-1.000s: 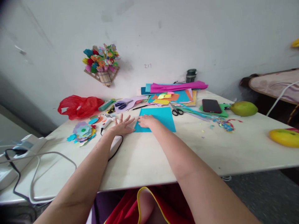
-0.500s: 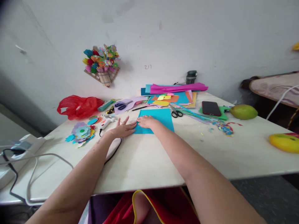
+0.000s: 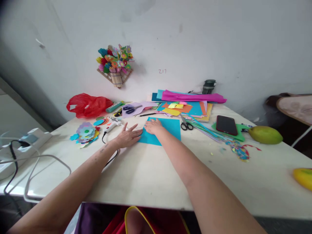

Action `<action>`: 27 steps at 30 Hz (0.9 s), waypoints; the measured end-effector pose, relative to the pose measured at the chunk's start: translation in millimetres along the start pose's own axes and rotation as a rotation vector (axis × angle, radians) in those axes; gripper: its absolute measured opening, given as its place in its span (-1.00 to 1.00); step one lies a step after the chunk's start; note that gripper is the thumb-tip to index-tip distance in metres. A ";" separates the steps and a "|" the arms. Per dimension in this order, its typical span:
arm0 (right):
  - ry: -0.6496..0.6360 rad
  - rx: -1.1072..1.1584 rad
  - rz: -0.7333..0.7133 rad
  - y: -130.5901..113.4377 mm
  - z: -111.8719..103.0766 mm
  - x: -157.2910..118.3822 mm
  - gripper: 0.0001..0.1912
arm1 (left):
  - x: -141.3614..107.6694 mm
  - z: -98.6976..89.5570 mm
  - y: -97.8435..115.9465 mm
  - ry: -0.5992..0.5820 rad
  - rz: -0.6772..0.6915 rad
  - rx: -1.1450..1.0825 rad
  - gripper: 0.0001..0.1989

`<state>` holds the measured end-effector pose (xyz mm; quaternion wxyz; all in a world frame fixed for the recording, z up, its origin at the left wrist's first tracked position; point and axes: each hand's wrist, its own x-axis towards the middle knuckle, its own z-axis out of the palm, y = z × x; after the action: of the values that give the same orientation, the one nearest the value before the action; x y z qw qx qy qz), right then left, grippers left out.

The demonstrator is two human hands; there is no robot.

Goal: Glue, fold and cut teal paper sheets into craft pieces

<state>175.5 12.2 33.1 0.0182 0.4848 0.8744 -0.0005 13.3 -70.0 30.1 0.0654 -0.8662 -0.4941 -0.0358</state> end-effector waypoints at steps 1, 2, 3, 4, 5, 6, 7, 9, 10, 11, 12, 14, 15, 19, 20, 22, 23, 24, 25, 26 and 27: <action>0.003 -0.008 0.006 1.6 0.8 5.0 -0.49 | 0.1 0.3 0.5 0.011 -0.001 -0.006 -0.59; 0.007 -0.013 0.012 3.5 2.1 10.3 -0.49 | 0.1 0.9 0.6 0.026 -0.002 -0.009 -0.59; 0.009 -0.014 0.021 5.8 3.7 15.8 -0.49 | 0.1 1.7 0.5 0.041 -0.004 -0.011 -0.59; 0.011 -0.013 0.033 8.5 5.5 21.1 -0.49 | -0.1 2.6 0.2 0.055 -0.005 -0.011 -0.59; 0.012 -0.009 0.044 11.3 7.2 26.2 -0.49 | -0.4 3.3 -0.1 0.065 -0.005 -0.010 -0.58; 0.011 -0.006 0.053 14.2 8.7 30.8 -0.49 | -0.9 3.6 -0.3 0.070 -0.002 -0.007 -0.58; 0.010 -0.001 0.065 17.0 9.9 34.9 -0.49 | -1.5 3.6 -0.3 0.068 0.002 -0.005 -0.58; 0.010 0.010 0.086 21.8 10.9 41.5 -0.48 | -2.6 2.6 0.2 0.059 0.009 0.000 -0.58; 0.009 0.018 0.098 23.7 10.8 44.1 -0.49 | -3.1 1.9 0.6 0.055 0.008 0.002 -0.58; 0.007 0.026 0.109 25.0 10.4 46.1 -0.49 | -3.5 1.3 1.2 0.053 0.006 0.004 -0.58; 0.006 0.032 0.119 25.9 9.9 47.7 -0.49 | -3.7 0.9 1.7 0.055 0.003 0.006 -0.58; -0.003 0.046 0.131 26.4 8.6 49.4 -0.50 | -3.7 1.0 2.5 0.065 0.002 0.011 -0.58; -0.007 0.054 0.136 26.1 8.0 49.5 -0.50 | -3.6 1.5 2.8 0.072 0.006 0.013 -0.58; -0.024 0.077 0.150 22.1 4.2 45.2 -0.48 | -3.1 4.4 3.7 0.102 0.023 0.012 -0.57; -0.039 0.078 0.149 20.6 2.5 43.3 -0.48 | -3.1 4.8 4.1 0.108 0.023 0.012 -0.56; -0.079 0.082 0.143 17.0 -1.5 39.0 -0.47 | -3.4 5.1 5.3 0.118 0.021 0.016 -0.56; -0.098 0.084 0.136 14.8 -3.7 36.4 -0.48 | -3.7 5.0 5.9 0.122 0.021 0.018 -0.55; -0.113 0.085 0.120 12.3 -5.9 33.3 -0.48 | -3.9 4.8 6.4 0.125 0.022 0.019 -0.55; -0.120 0.085 0.095 9.3 -7.9 29.6 -0.50 | -4.0 4.6 6.8 0.127 0.022 0.018 -0.54; -0.125 0.084 0.062 5.9 -9.7 25.2 -0.51 | -4.0 4.5 7.0 0.127 0.023 0.017 -0.54; -0.134 0.083 0.019 2.2 -11.1 20.0 -0.52 | -3.8 4.3 7.1 0.126 0.022 0.015 -0.54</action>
<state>166.4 30.6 43.6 0.0567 0.4922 0.8659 -0.0691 17.4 -76.2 24.8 0.1032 -0.8672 -0.4795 -0.0861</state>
